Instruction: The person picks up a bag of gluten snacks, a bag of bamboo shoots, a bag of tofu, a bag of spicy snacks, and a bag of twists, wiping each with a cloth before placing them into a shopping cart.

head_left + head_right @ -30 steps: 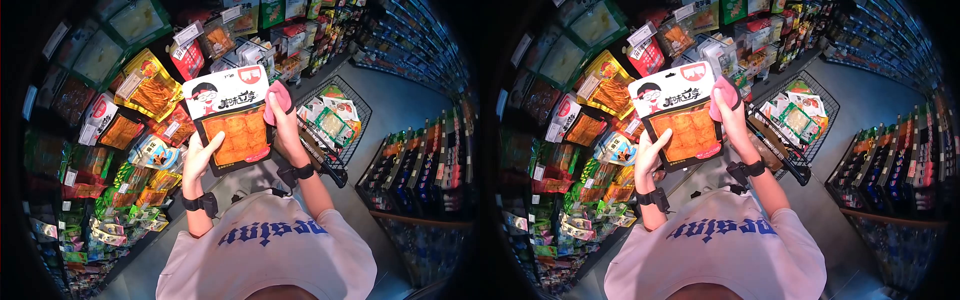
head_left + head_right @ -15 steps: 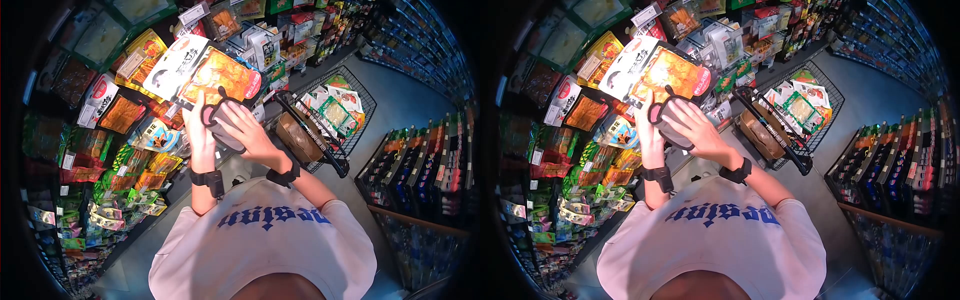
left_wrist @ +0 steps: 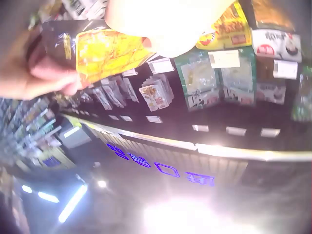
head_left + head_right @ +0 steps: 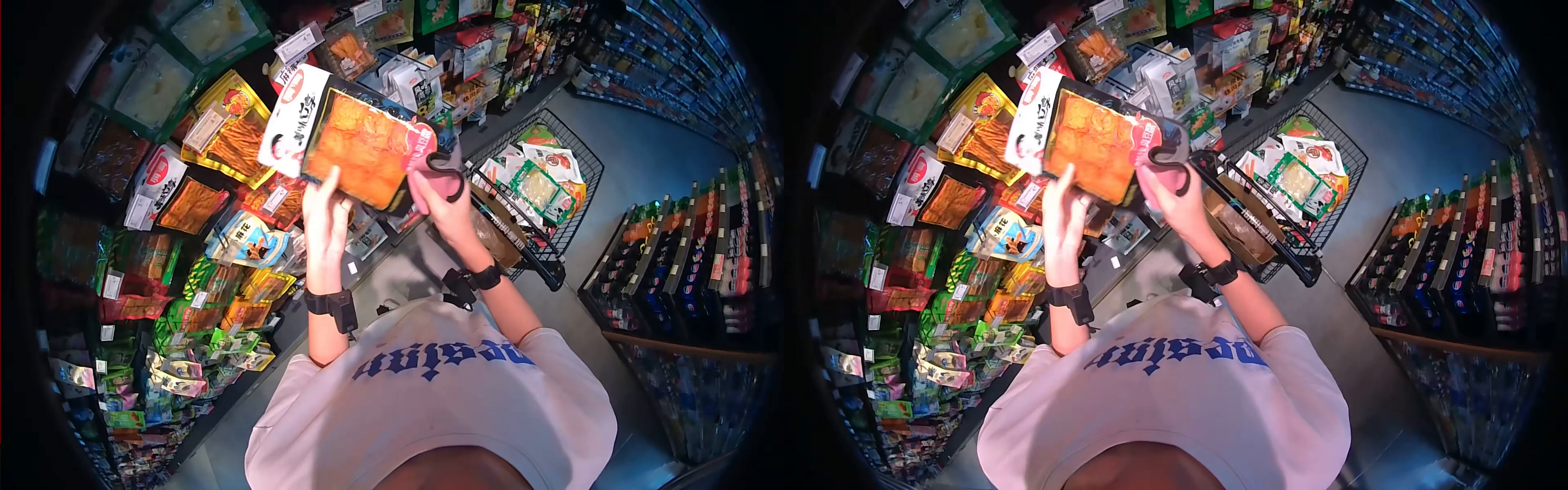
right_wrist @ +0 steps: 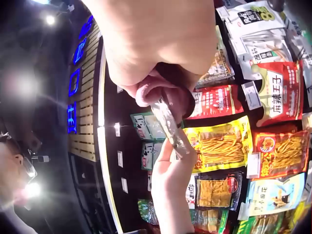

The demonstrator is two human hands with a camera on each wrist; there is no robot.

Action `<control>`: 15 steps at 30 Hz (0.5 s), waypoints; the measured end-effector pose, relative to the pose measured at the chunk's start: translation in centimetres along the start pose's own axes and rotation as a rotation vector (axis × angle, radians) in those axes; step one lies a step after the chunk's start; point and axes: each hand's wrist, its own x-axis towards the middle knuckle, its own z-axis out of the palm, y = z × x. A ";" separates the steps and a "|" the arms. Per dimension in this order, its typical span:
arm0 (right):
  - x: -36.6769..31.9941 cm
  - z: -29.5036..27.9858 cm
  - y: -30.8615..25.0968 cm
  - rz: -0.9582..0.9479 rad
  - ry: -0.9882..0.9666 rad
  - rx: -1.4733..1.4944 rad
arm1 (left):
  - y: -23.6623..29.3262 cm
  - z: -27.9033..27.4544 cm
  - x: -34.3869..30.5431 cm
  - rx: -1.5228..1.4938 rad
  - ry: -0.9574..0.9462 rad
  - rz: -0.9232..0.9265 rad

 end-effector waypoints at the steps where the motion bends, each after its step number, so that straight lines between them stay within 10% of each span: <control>1: -0.5 0.0 -0.2 -0.044 0.064 0.121 | -0.9 -0.3 0.0 0.027 0.080 -0.051; 4: 1.1 -1.1 -3.1 -0.565 -0.365 -0.466 | 1.3 2.9 -2.1 -0.264 -0.111 -0.108; 6: 0.1 0.3 -3.1 -0.513 -0.642 -0.473 | 2.5 5.0 -2.7 -0.339 -0.125 -0.155; 15: 1.8 2.3 -3.0 -0.550 -0.261 -0.716 | -0.1 7.4 -5.4 0.030 -0.244 -0.198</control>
